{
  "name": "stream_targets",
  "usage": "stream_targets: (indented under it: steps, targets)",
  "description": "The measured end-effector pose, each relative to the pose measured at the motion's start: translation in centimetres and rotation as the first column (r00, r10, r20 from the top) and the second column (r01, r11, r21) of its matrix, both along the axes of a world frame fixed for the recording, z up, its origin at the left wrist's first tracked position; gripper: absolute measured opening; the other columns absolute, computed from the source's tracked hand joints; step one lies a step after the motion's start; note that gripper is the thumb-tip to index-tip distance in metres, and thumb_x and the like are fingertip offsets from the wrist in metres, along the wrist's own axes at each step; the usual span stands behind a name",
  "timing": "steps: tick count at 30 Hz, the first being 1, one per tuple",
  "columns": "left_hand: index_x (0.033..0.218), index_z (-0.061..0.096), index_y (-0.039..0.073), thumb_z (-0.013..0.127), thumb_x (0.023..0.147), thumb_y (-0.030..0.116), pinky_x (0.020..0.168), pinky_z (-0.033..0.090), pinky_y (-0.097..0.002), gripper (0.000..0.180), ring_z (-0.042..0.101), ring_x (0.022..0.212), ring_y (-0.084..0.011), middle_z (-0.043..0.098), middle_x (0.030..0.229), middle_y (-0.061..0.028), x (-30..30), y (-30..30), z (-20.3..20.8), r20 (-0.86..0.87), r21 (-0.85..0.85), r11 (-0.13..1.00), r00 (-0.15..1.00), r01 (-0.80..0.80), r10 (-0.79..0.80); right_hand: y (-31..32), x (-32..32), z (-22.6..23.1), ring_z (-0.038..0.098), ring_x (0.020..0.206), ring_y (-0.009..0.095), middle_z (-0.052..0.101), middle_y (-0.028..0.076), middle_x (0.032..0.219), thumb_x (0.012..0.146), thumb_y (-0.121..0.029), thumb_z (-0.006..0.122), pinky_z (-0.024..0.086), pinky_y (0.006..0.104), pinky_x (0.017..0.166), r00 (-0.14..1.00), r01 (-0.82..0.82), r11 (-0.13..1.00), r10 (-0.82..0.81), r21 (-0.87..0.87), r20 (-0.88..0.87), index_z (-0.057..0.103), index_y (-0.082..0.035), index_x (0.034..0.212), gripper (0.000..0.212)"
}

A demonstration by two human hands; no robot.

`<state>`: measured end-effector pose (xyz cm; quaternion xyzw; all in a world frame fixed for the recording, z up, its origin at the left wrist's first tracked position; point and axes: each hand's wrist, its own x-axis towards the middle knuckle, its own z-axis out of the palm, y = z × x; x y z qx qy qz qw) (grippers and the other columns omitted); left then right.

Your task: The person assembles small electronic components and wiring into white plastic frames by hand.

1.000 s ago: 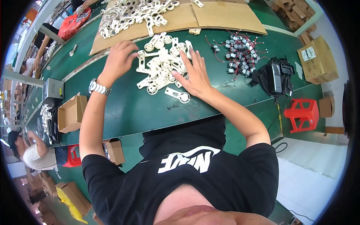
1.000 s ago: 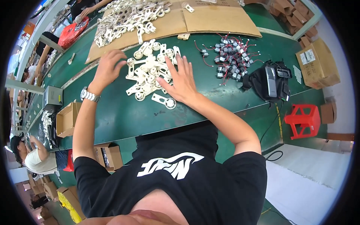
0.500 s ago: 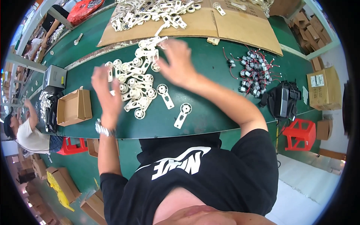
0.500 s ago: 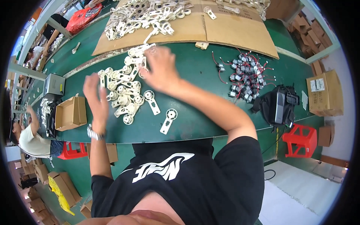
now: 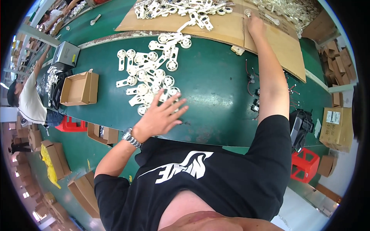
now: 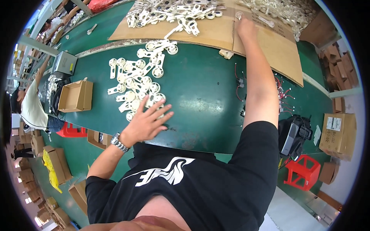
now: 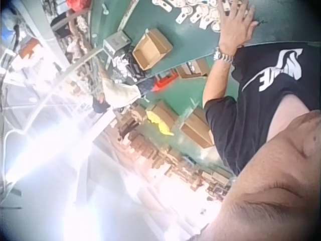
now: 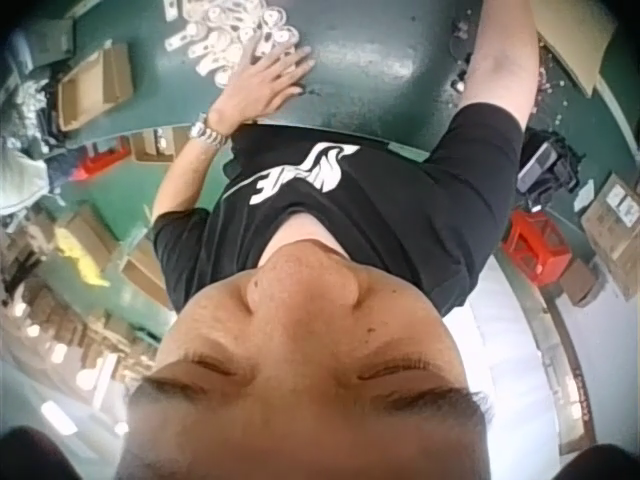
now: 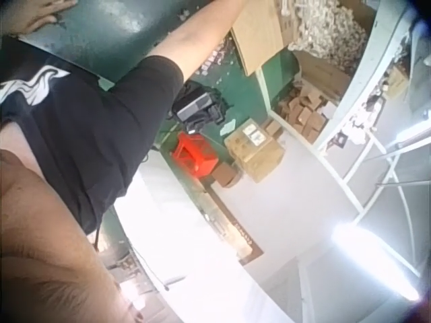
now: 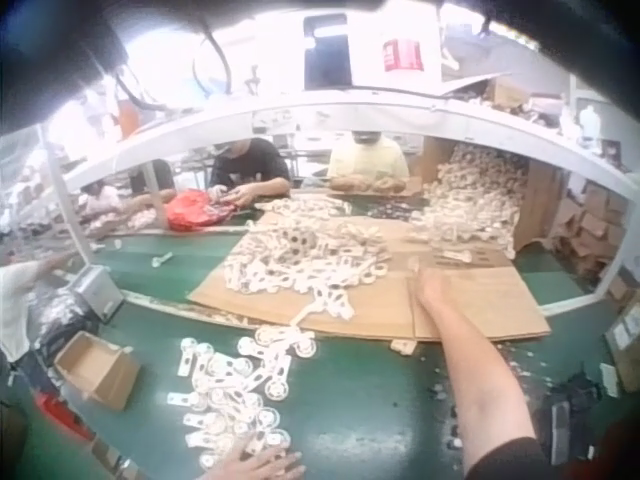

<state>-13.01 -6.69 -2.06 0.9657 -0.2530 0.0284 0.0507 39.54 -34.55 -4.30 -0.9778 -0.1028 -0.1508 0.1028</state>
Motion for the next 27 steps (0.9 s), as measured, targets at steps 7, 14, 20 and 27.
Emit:
stream_targets:
  steps: [7,14,20,27]
  targets:
    - [0.139,0.068,0.012,0.067,0.097,0.021,0.127,0.025,-0.0570,0.043,0.047,0.148,-0.0318,0.062,0.148,-0.0079,-0.4,5.1,0.4,0.114,-0.089,0.989,0.985,-0.117,0.126,-2.4,-3.1,1.7,0.072,0.105,0.046,0.074,0.030,0.105,0.088,-0.012,0.064,0.058,0.0531,0.093,0.998,-0.008,0.993,0.001,0.115,0.063,0.073,0.003,0.111,0.028]
    - [0.114,0.075,0.009,0.070,0.079,-0.007,0.117,0.042,-0.0557,0.038,0.059,0.131,-0.0320,0.071,0.123,-0.0059,-1.6,8.2,-0.6,0.356,-0.149,0.975,0.911,-0.164,0.207,4.7,-19.2,5.8,0.073,0.102,0.042,0.075,0.024,0.110,0.092,-0.022,0.066,0.057,0.0485,0.092,0.950,-0.302,0.801,0.300,0.517,0.091,0.072,-0.007,0.125,0.036]
    - [0.110,0.074,0.009,0.071,0.078,-0.006,0.115,0.044,-0.0532,0.036,0.060,0.127,-0.0310,0.069,0.120,-0.0049,-1.1,7.3,-0.7,0.476,-0.165,0.985,0.870,-0.058,0.131,7.7,-31.5,-0.4,0.071,0.098,0.042,0.072,0.022,0.106,0.088,-0.008,0.070,0.057,0.0484,0.090,0.922,-0.377,0.780,0.367,0.498,0.124,0.071,-0.001,0.112,0.025]
    - [0.136,0.062,0.005,0.065,0.092,-0.001,0.100,0.051,-0.0451,0.044,0.062,0.117,-0.0418,0.065,0.126,-0.0174,3.6,-0.1,0.7,0.097,-0.680,0.723,0.964,-0.118,0.249,9.2,-36.2,-1.2,0.069,0.098,0.040,0.071,0.020,0.104,0.088,-0.002,0.066,0.056,0.0481,0.088,0.961,-0.226,0.698,0.273,0.679,0.040,0.073,-0.003,0.108,0.021]
